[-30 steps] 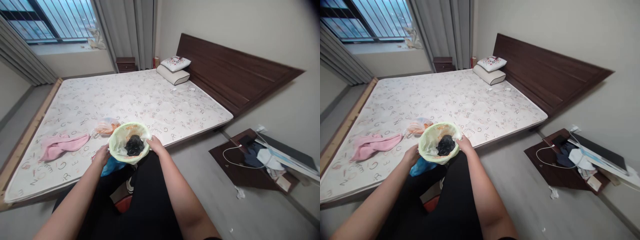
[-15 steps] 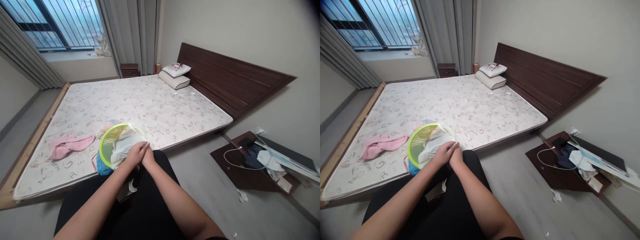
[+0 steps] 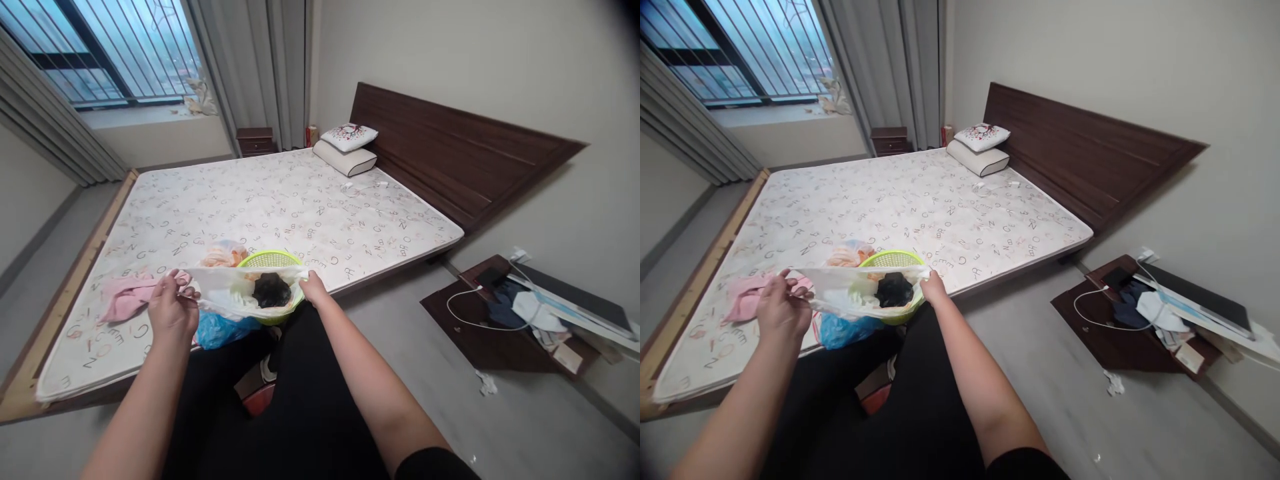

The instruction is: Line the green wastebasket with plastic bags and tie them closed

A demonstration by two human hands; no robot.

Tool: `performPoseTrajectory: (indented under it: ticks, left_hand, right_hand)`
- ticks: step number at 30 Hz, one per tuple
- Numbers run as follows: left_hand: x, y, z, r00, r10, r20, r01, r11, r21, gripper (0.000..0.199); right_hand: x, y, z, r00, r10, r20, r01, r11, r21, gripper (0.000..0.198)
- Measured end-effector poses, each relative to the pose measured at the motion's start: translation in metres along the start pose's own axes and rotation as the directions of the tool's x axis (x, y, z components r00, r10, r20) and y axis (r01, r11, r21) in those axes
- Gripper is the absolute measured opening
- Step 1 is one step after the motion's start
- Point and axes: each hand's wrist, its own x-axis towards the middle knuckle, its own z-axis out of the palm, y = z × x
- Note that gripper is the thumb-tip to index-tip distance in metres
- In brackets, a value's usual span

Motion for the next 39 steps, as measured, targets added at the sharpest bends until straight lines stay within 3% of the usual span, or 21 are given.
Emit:
performPoseTrajectory:
  ticks: [3, 7, 10, 12, 14, 17, 19, 22, 24, 28, 30, 32, 34, 36, 39]
  left_hand:
    - [-0.007, -0.007, -0.002, 0.998, 0.027, 0.051, -0.030, 0.998, 0.046, 0.037]
    - [0.002, -0.015, -0.013, 0.991, 0.106, -0.084, -0.104, 0.994, 0.028, 0.027]
    - [0.017, -0.023, -0.029, 0.965, 0.080, -0.251, -0.080, 0.997, 0.012, 0.017]
    - [0.024, -0.028, -0.037, 0.940, 0.029, -0.339, -0.035, 0.999, -0.012, 0.015]
    - [0.025, -0.029, -0.038, 0.932, -0.005, -0.364, -0.008, 0.999, -0.035, 0.014]
    - [0.014, -0.022, -0.025, 0.966, 0.021, -0.256, -0.031, 0.999, -0.036, 0.014]
    - [0.000, -0.014, -0.009, 0.991, 0.054, -0.125, -0.053, 0.999, 0.011, 0.024]
    - [-0.020, -0.005, 0.016, 0.992, 0.121, 0.039, -0.126, 0.973, 0.191, 0.037]
    - [-0.031, -0.003, 0.027, 0.978, 0.141, 0.152, -0.185, 0.926, 0.328, 0.039]
    - [-0.047, -0.012, 0.036, 0.895, 0.105, 0.433, -0.335, 0.799, 0.499, 0.042]
    - [-0.053, -0.019, 0.037, 0.847, 0.082, 0.526, -0.396, 0.757, 0.520, 0.047]
    - [-0.059, -0.026, 0.038, 0.827, 0.066, 0.559, -0.407, 0.755, 0.514, 0.051]
    - [-0.066, -0.032, 0.039, 0.820, 0.040, 0.572, -0.383, 0.780, 0.495, 0.050]
    - [-0.073, -0.036, 0.040, 0.804, -0.011, 0.595, -0.334, 0.819, 0.467, 0.052]
    - [-0.080, -0.039, 0.043, 0.764, -0.115, 0.635, -0.267, 0.839, 0.474, 0.064]
  right_hand:
    - [-0.003, -0.007, -0.013, 0.998, -0.030, -0.047, 0.031, 0.999, 0.021, 0.039]
    - [-0.011, -0.024, -0.037, 0.945, -0.162, -0.284, 0.217, 0.960, 0.177, 0.033]
    - [-0.011, -0.041, -0.050, 0.911, -0.156, -0.382, 0.338, 0.814, 0.473, 0.026]
    - [-0.009, -0.052, -0.057, 0.929, -0.050, -0.367, 0.305, 0.667, 0.680, 0.029]
    - [-0.011, -0.063, -0.063, 0.953, -0.018, -0.301, 0.251, 0.602, 0.758, 0.032]
    - [-0.027, -0.082, -0.067, 0.950, -0.246, -0.190, 0.311, 0.766, 0.562, 0.029]
    - [-0.046, -0.099, -0.067, 0.885, -0.449, -0.125, 0.466, 0.845, 0.263, 0.024]
    - [-0.077, -0.128, -0.061, 0.761, -0.647, -0.039, 0.636, 0.758, -0.146, 0.028]
    - [-0.095, -0.144, -0.053, 0.709, -0.701, 0.081, 0.692, 0.668, -0.274, 0.039]
    - [-0.112, -0.162, -0.031, 0.596, -0.720, 0.355, 0.803, 0.541, -0.251, 0.062]
    - [-0.110, -0.163, -0.023, 0.534, -0.712, 0.456, 0.838, 0.518, -0.173, 0.062]
    - [-0.104, -0.161, -0.019, 0.487, -0.706, 0.514, 0.851, 0.515, -0.101, 0.053]
    - [-0.097, -0.159, -0.020, 0.493, -0.708, 0.505, 0.845, 0.529, -0.083, 0.036]
    - [-0.091, -0.159, -0.025, 0.546, -0.713, 0.439, 0.820, 0.562, -0.106, 0.016]
    - [-0.089, -0.160, -0.032, 0.608, -0.726, 0.323, 0.780, 0.621, -0.074, 0.012]
